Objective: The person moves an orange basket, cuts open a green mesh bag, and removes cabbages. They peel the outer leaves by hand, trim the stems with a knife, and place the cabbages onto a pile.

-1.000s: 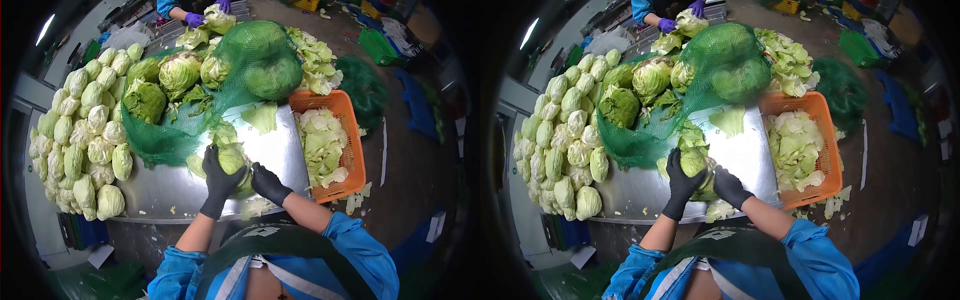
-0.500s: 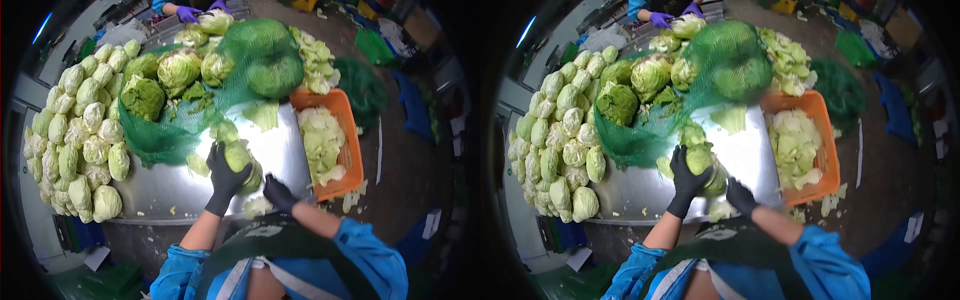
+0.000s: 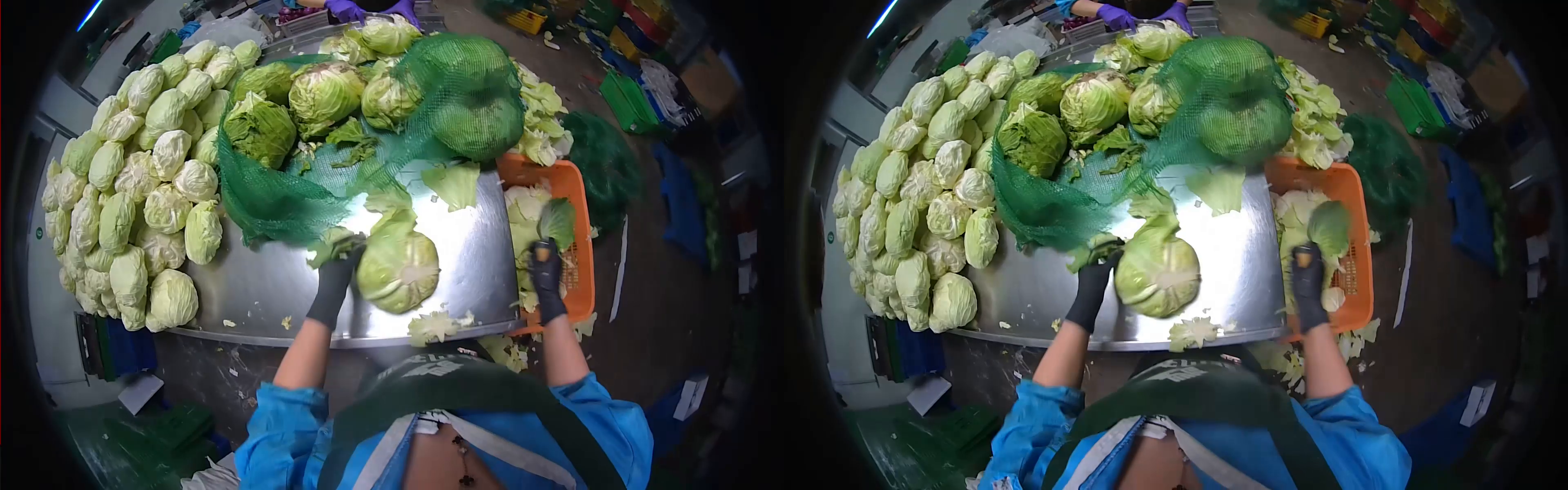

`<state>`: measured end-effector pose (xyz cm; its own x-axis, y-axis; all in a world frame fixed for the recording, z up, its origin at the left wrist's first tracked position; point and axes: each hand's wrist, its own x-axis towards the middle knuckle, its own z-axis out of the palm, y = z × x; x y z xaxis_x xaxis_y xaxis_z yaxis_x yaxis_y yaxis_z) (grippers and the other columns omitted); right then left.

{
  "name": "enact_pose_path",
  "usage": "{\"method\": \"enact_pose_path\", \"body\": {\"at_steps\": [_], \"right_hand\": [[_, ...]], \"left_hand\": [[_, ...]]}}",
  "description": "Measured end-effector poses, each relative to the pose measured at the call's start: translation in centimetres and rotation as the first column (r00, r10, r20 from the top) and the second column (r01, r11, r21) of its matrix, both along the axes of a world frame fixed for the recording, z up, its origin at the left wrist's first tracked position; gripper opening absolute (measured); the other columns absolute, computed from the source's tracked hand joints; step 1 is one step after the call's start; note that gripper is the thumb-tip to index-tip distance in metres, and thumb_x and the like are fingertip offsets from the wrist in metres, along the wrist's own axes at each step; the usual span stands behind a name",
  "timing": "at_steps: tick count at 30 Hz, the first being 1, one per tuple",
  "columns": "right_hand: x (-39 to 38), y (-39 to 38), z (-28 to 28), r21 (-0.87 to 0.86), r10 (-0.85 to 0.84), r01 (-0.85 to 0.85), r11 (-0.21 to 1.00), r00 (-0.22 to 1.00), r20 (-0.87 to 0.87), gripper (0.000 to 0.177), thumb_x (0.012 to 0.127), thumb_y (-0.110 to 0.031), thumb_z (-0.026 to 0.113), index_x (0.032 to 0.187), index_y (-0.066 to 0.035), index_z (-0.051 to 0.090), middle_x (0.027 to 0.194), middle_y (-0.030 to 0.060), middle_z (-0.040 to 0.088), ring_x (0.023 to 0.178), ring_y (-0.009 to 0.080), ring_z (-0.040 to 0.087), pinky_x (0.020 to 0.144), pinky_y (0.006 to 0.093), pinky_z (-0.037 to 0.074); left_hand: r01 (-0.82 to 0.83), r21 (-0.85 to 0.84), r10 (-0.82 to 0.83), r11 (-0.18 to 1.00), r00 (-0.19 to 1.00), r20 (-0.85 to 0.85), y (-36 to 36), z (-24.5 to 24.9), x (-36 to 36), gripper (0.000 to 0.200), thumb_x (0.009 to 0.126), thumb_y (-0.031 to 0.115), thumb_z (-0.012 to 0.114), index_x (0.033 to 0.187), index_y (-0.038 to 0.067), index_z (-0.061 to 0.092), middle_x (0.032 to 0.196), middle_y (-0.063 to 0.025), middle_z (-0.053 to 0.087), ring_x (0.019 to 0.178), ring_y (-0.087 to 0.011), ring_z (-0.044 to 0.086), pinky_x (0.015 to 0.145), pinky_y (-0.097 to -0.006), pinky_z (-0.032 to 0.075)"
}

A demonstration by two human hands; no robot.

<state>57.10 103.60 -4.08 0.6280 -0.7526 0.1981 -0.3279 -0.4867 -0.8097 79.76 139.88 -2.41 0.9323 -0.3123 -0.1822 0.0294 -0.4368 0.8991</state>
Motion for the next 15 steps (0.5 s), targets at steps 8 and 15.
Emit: {"method": "enact_pose_path", "body": {"at_steps": [8,15], "right_hand": [[4.3,11.7,2.2,0.354,0.32,-0.281,0.892,0.946,-0.056,0.03,0.089,-0.019,0.052,0.118,-0.013,0.054,0.087,0.0158,0.06,0.078,0.0299,0.06,0.067,0.0368,0.047],[5.4,11.9,3.6,-0.065,0.332,-0.382,0.922,0.867,-0.372,0.062,0.09,-0.029,0.048,0.142,-0.014,0.019,0.09,0.0168,0.05,0.068,0.0328,0.057,0.054,0.0432,0.047]], "left_hand": [[-0.071,-0.38,-0.029,0.922,0.968,-0.251,-4.5,-3.4,-6.3,0.098,0.069,0.014,0.078,0.139,-0.002,0.011,0.129,-0.0157,0.038,0.116,-0.0204,0.042,0.095,-0.0313,0.039],[0.207,-0.07,-0.205,0.976,0.978,0.042,-7.2,2.4,-2.7,0.111,0.051,0.032,0.086,0.135,-0.006,0.025,0.124,-0.0267,0.047,0.114,-0.0315,0.048,0.096,-0.0358,0.039]]}}
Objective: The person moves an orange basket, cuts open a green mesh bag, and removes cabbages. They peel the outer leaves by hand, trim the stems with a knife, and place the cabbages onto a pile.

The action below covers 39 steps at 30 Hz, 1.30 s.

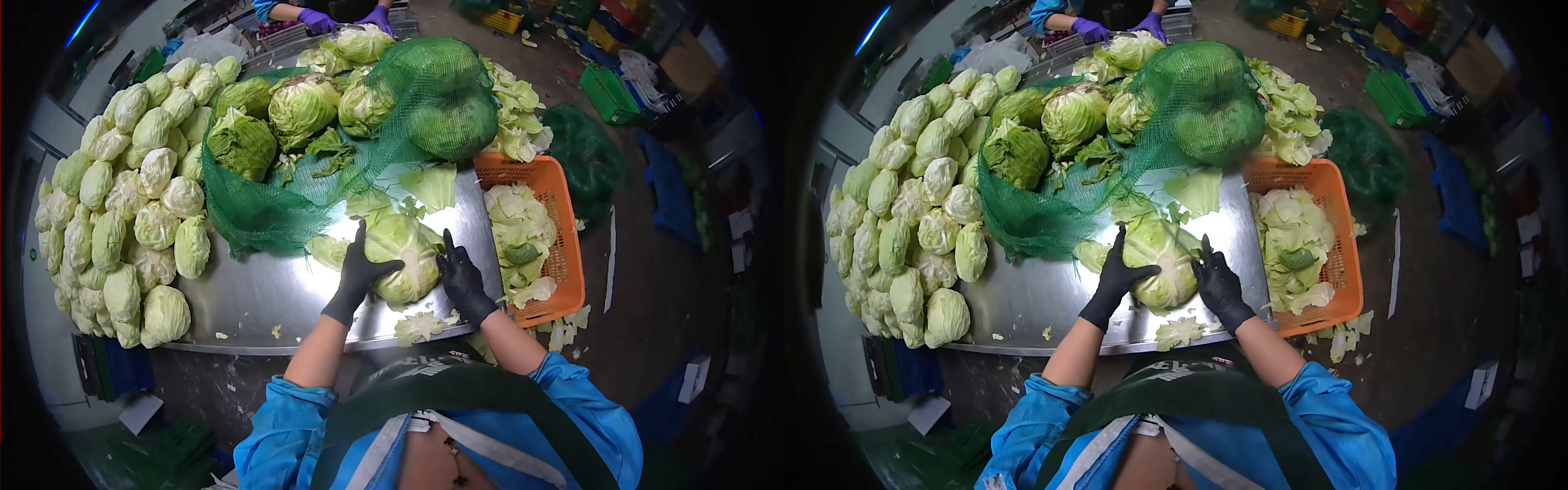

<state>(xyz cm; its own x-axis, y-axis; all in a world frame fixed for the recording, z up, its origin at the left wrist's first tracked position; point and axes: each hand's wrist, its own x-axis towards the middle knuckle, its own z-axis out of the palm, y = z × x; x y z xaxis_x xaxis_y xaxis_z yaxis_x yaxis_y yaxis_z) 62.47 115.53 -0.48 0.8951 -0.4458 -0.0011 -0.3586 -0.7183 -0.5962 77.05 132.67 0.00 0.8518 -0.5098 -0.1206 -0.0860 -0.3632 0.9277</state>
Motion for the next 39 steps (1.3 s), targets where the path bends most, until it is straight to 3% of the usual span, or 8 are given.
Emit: {"method": "enact_pose_path", "body": {"at_steps": [7,9,13,16,19,21,26,39], "right_hand": [[2.8,1.0,-0.4,-0.159,-0.051,0.029,0.987,0.989,-0.138,0.057,0.092,-0.029,0.043,0.142,-0.016,0.019,0.098,0.0198,0.05,0.072,0.0361,0.058,0.055,0.0464,0.047],[6.8,-2.5,-0.2,-0.005,-0.303,0.307,0.952,0.935,-0.184,0.045,0.092,-0.035,0.039,0.129,-0.009,0.041,0.089,0.024,0.056,0.081,0.0409,0.057,0.066,0.0498,0.045],[7.1,-7.3,0.1,0.085,-0.096,0.095,0.992,0.995,0.011,0.04,0.081,-0.041,0.059,0.096,-0.004,0.062,0.094,0.0205,0.062,0.088,0.0343,0.06,0.075,0.0418,0.048],[4.5,-8.3,-2.2,0.115,-0.287,0.268,0.957,0.934,0.211,0.041,0.08,-0.033,0.064,0.112,-0.009,0.058,0.092,0.0173,0.062,0.082,0.0328,0.059,0.072,0.0394,0.048],[1.9,-5.2,-4.2,0.449,-0.271,0.176,0.876,0.949,0.158,0.041,0.088,-0.03,0.055,0.124,-0.012,0.051,0.087,0.0206,0.058,0.074,0.0342,0.056,0.066,0.0403,0.044],[0.1,-2.6,-5.9,0.261,-0.109,0.053,0.964,0.972,0.208,0.046,0.092,-0.028,0.046,0.135,-0.012,0.037,0.077,0.0207,0.051,0.069,0.0354,0.053,0.063,0.0419,0.043],[-2.4,-0.1,-1.1,0.023,-0.085,0.084,0.996,0.992,0.092,0.06,0.093,-0.027,0.043,0.143,-0.013,0.013,0.084,0.0166,0.051,0.066,0.032,0.055,0.054,0.0408,0.046],[3.0,-6.9,-1.2,-0.173,-0.195,0.184,0.968,0.98,-0.048,0.053,0.091,-0.039,0.043,0.132,-0.006,0.035,0.085,0.0189,0.055,0.065,0.036,0.058,0.054,0.0454,0.048]], "left_hand": [[0.036,0.231,-0.052,0.972,0.997,0.065,-0.8,0.1,-1.1,0.112,0.053,0.039,0.084,0.137,-0.004,0.022,0.12,-0.0283,0.047,0.114,-0.0373,0.046,0.094,-0.0397,0.04],[0.076,0.279,-0.129,0.957,0.975,0.18,-0.2,0.5,-2.7,0.113,0.055,0.039,0.082,0.14,0.002,0.016,0.12,-0.028,0.046,0.113,-0.0397,0.045,0.094,-0.0421,0.039],[0.224,0.216,-0.262,0.95,0.95,0.169,2.2,1.0,-1.5,0.118,0.051,0.035,0.084,0.142,0.007,0.016,0.125,-0.0247,0.045,0.116,-0.035,0.046,0.096,-0.0397,0.039],[0.438,-0.005,-0.436,0.899,0.895,0.099,1.7,2.9,1.2,0.111,0.053,0.018,0.086,0.141,0.004,0.02,0.133,-0.0182,0.041,0.124,-0.025,0.04,0.102,-0.0356,0.033],[0.102,-0.113,-0.099,0.988,0.995,0.031,-0.5,1.8,1.1,0.111,0.052,0.027,0.086,0.141,0.008,0.023,0.141,-0.0188,0.031,0.131,-0.0303,0.03,0.105,-0.0378,0.028],[0.296,0.28,-0.371,0.913,0.887,0.275,0.2,-2.3,0.5,0.119,0.047,0.044,0.085,0.139,0.002,0.022,0.138,-0.0269,0.027,0.129,-0.0389,0.027,0.104,-0.0413,0.029],[0.122,0.288,-0.141,0.95,0.989,0.044,-2.1,0.4,-1.3,0.118,0.048,0.04,0.086,0.138,-0.002,0.021,0.129,-0.0265,0.033,0.119,-0.0363,0.037,0.102,-0.0417,0.032],[0.157,-0.026,-0.15,0.987,0.973,0.173,-3.6,-2.7,-3.8,0.113,0.045,0.035,0.089,0.131,-0.005,0.027,0.124,-0.0213,0.04,0.117,-0.0306,0.043,0.099,-0.0387,0.037]]}}
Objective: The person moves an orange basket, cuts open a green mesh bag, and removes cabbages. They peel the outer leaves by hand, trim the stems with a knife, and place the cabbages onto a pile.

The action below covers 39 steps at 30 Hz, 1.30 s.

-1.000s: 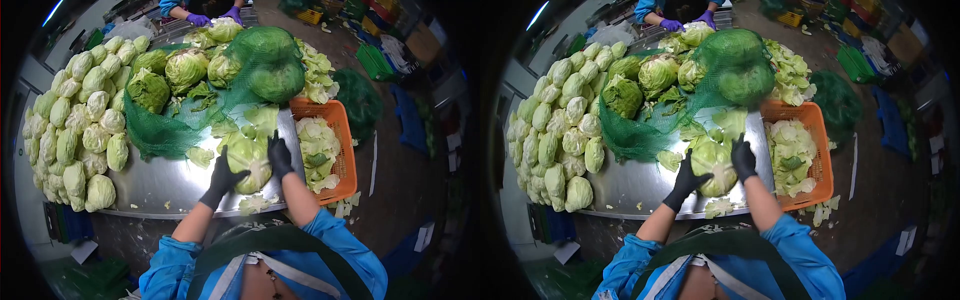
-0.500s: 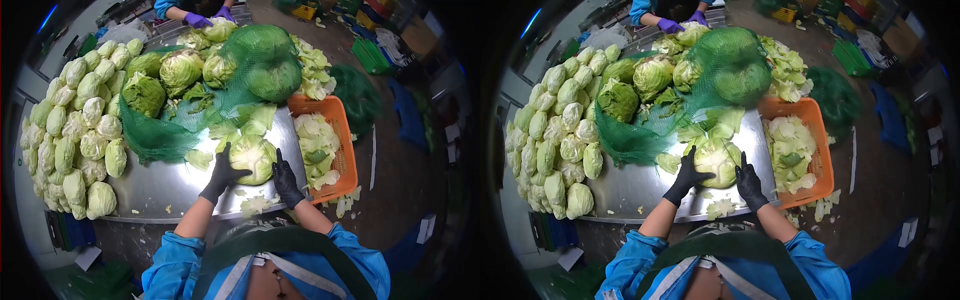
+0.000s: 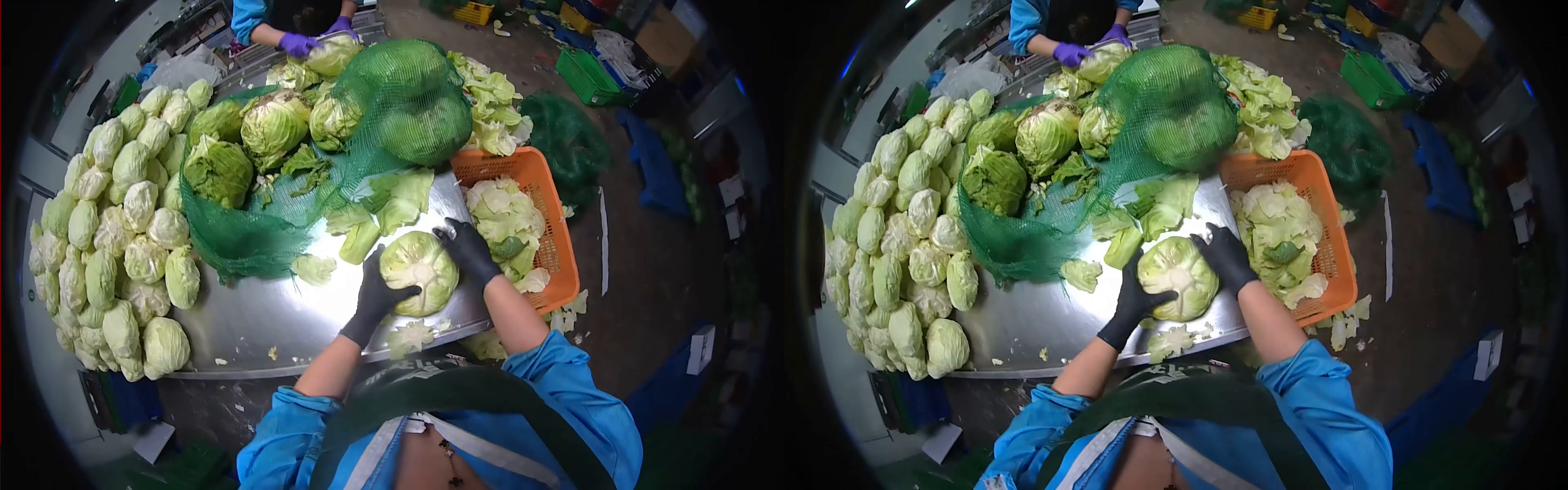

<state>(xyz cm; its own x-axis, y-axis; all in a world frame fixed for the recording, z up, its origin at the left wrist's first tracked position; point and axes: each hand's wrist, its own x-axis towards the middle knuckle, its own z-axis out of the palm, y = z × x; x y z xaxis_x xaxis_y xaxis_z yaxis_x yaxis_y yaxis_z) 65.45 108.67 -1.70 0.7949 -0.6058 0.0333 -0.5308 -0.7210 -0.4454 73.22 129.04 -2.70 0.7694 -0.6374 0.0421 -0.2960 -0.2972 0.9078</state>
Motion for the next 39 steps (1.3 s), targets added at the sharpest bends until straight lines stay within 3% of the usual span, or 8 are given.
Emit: {"method": "enact_pose_path", "body": {"at_steps": [12,21,23,26,28,31,34,39], "right_hand": [[-9.5,7.1,0.6,0.075,0.18,-0.178,0.981,0.983,-0.022,0.057,0.091,-0.026,0.047,0.14,-0.009,0.023,0.074,0.016,0.049,0.055,0.0345,0.053,0.048,0.0447,0.045],[-5.2,5.6,0.6,-0.121,0.015,-0.024,0.992,0.997,-0.077,0.057,0.09,-0.03,0.048,0.139,-0.009,0.027,0.079,0.0179,0.052,0.057,0.0309,0.056,0.047,0.0433,0.046],[-3.7,2.0,-0.6,-0.246,-0.15,0.198,0.949,0.968,0.202,0.053,0.09,-0.028,0.047,0.136,-0.009,0.03,0.078,0.019,0.056,0.062,0.0327,0.059,0.049,0.0435,0.047],[-2.4,-0.3,1.0,0.147,-0.195,0.182,0.972,0.977,0.081,0.054,0.088,-0.033,0.052,0.133,-0.009,0.035,0.074,0.0171,0.058,0.068,0.0367,0.06,0.056,0.0467,0.047],[-2.0,4.1,3.1,0.055,0.035,-0.042,0.998,0.993,0.114,0.045,0.079,-0.042,0.063,0.111,-0.012,0.053,0.081,0.0145,0.054,0.077,0.034,0.06,0.065,0.0449,0.048],[-0.9,2.0,-0.3,0.095,-0.01,-0.008,0.995,0.982,0.186,0.03,0.077,-0.038,0.064,0.092,-0.012,0.06,0.086,0.0117,0.057,0.077,0.0315,0.061,0.066,0.0427,0.049],[-1.1,-2.9,-2.5,0.087,0.021,-0.017,0.996,0.998,-0.052,0.021,0.074,-0.03,0.066,0.078,-0.01,0.064,0.078,0.014,0.063,0.072,0.0328,0.062,0.066,0.0421,0.049],[-4.4,-5.3,-4.0,0.19,-0.199,0.225,0.956,0.969,-0.145,0.038,0.067,-0.035,0.073,0.094,-0.01,0.065,0.09,0.0167,0.064,0.084,0.032,0.062,0.072,0.0385,0.049]], "left_hand": [[-0.112,0.177,0.131,0.978,0.986,-0.098,0.0,3.8,0.8,0.108,0.049,0.034,0.087,0.133,-0.003,0.028,0.122,-0.0203,0.037,0.116,-0.0326,0.041,0.098,-0.039,0.037],[-0.149,0.222,0.148,0.964,0.989,0.02,-0.1,3.6,-0.2,0.108,0.051,0.037,0.085,0.132,-0.005,0.028,0.123,-0.0218,0.037,0.115,-0.0339,0.041,0.098,-0.0395,0.037],[-0.172,0.238,0.184,0.956,0.983,-0.029,0.5,3.0,-0.9,0.107,0.051,0.037,0.085,0.131,-0.006,0.028,0.123,-0.0223,0.037,0.115,-0.0338,0.041,0.098,-0.0392,0.037],[-0.144,0.216,0.172,0.966,0.979,-0.112,0.5,3.8,-1.0,0.108,0.051,0.036,0.085,0.131,-0.006,0.027,0.123,-0.0218,0.037,0.116,-0.0336,0.041,0.098,-0.0389,0.037],[-0.133,0.203,0.146,0.97,0.988,-0.053,0.2,3.3,-0.6,0.108,0.05,0.037,0.085,0.131,-0.005,0.027,0.123,-0.0211,0.037,0.115,-0.0331,0.042,0.098,-0.0388,0.037],[-0.111,0.234,0.109,0.966,0.994,0.024,1.4,1.9,-0.6,0.108,0.049,0.033,0.086,0.131,-0.005,0.028,0.122,-0.0191,0.039,0.115,-0.0313,0.042,0.098,-0.0391,0.037],[0.04,-0.226,-0.107,0.973,0.951,-0.289,4.1,1.0,0.1,0.108,0.049,0.022,0.089,0.134,0.001,0.026,0.13,-0.0155,0.037,0.121,-0.0272,0.039,0.101,-0.0382,0.036],[0.324,-0.134,-0.35,0.937,0.884,-0.309,6.3,1.0,5.3,0.095,0.054,0.007,0.084,0.135,0.008,0.034,0.139,-0.0095,0.037,0.127,-0.0239,0.037,0.104,-0.0364,0.033]]}}
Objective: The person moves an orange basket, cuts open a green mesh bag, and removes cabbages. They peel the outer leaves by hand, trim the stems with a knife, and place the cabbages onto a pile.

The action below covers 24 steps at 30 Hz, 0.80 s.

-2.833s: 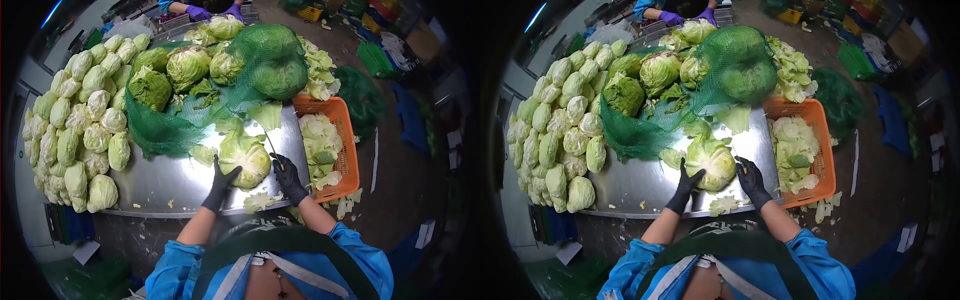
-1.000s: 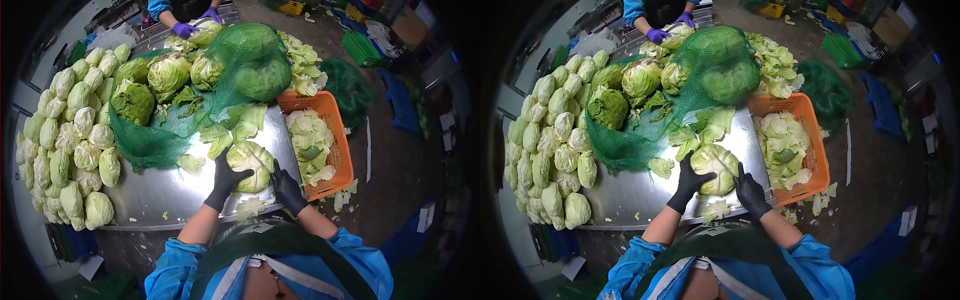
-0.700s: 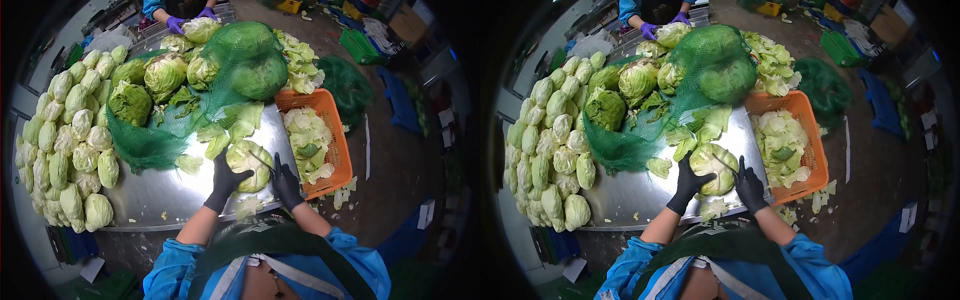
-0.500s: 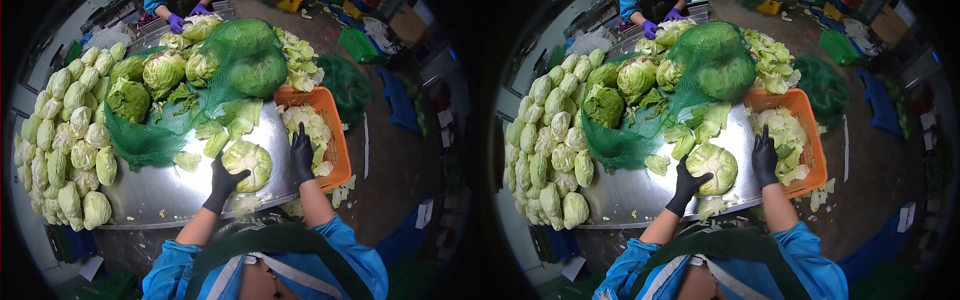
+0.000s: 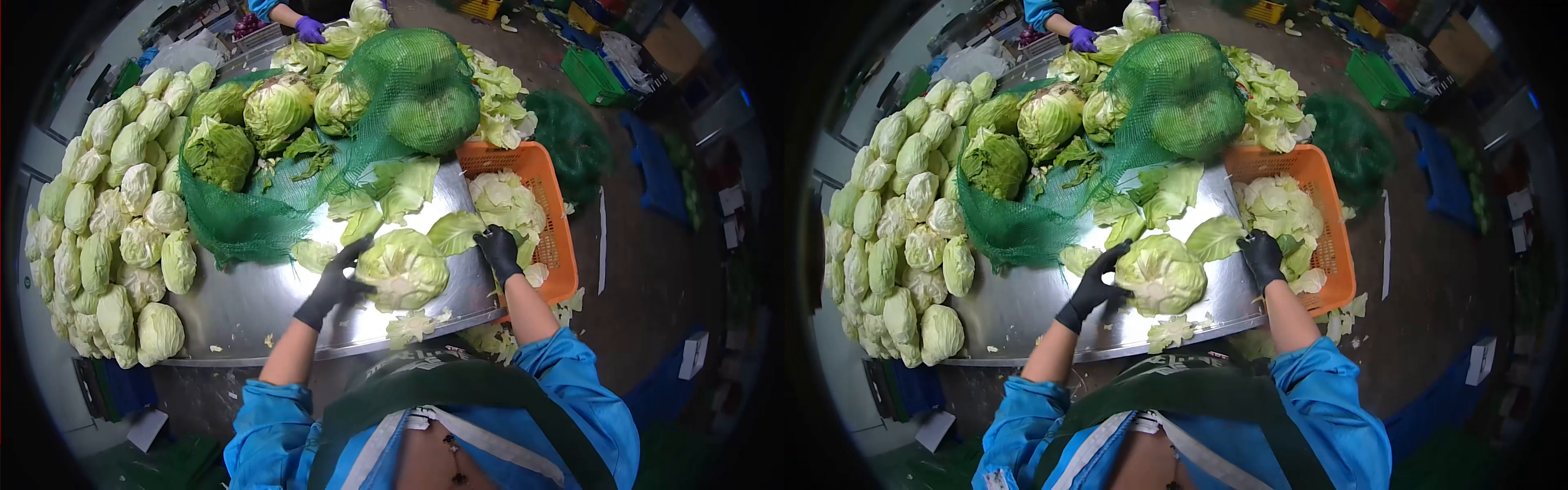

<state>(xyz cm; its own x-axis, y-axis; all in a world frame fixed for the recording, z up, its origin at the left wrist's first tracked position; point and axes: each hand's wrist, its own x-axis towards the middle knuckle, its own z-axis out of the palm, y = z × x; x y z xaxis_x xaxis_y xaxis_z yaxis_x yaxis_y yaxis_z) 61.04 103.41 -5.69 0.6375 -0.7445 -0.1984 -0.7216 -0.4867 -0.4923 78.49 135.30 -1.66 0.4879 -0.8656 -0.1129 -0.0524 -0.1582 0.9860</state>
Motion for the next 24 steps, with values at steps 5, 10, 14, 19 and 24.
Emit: {"method": "enact_pose_path", "body": {"at_steps": [5,10,14,19,24], "right_hand": [[2.4,5.1,6.9,0.057,0.179,-0.251,0.966,0.813,0.554,0.074,0.069,-0.043,0.073,0.13,-0.011,0.045,0.117,0.0173,0.054,0.106,0.0281,0.054,0.086,0.0344,0.044],[2.2,4.7,2.0,0.383,-0.013,-0.162,0.909,0.91,0.415,0.049,0.072,-0.027,0.075,0.112,-0.005,0.057,0.103,0.0155,0.062,0.089,0.0268,0.061,0.077,0.0317,0.047],[-2.6,10.2,1.7,0.03,0.111,-0.151,0.988,0.834,0.541,0.04,0.079,-0.019,0.068,0.114,-0.006,0.056,0.093,0.0152,0.06,0.078,0.0299,0.06,0.07,0.0349,0.048],[-3.7,10.5,6.0,-0.143,0.273,-0.245,0.959,0.934,0.23,0.053,0.09,-0.025,0.051,0.137,-0.01,0.033,0.089,0.0143,0.053,0.065,0.0307,0.057,0.056,0.0395,0.047],[-2.1,9.9,6.3,-0.212,0.439,-0.43,0.878,0.898,-0.003,0.064,0.091,-0.031,0.046,0.142,-0.011,0.015,0.082,0.014,0.051,0.057,0.0297,0.054,0.046,0.0414,0.045]], "left_hand": [[-0.092,0.068,0.07,0.993,0.957,0.28,-5.5,0.7,2.4,0.047,0.075,0.006,0.067,0.12,0.007,0.054,0.126,-0.0097,0.052,0.113,-0.0204,0.051,0.094,-0.0335,0.041],[-0.467,-0.109,0.48,0.877,0.85,0.215,-5.5,-3.2,-2.9,0.098,0.06,0.025,0.083,0.134,-0.004,0.024,0.121,-0.0198,0.049,0.11,-0.0292,0.05,0.096,-0.0386,0.039],[-0.451,0.044,0.407,0.891,0.84,0.358,-6.0,-1.8,-5.8,0.128,0.046,0.044,0.087,0.139,-0.004,0.013,0.131,-0.026,0.034,0.122,-0.0351,0.037,0.102,-0.0414,0.032],[-0.359,0.22,0.268,0.907,0.895,0.356,-7.0,2.0,-4.6,0.12,0.047,0.039,0.087,0.136,-0.005,0.02,0.133,-0.025,0.033,0.123,-0.0362,0.035,0.102,-0.0431,0.031],[-0.366,0.28,0.23,0.887,0.878,0.421,-7.4,1.1,-4.5,0.123,0.048,0.042,0.085,0.138,-0.005,0.015,0.135,-0.0248,0.031,0.126,-0.0363,0.032,0.104,-0.0433,0.027]]}}
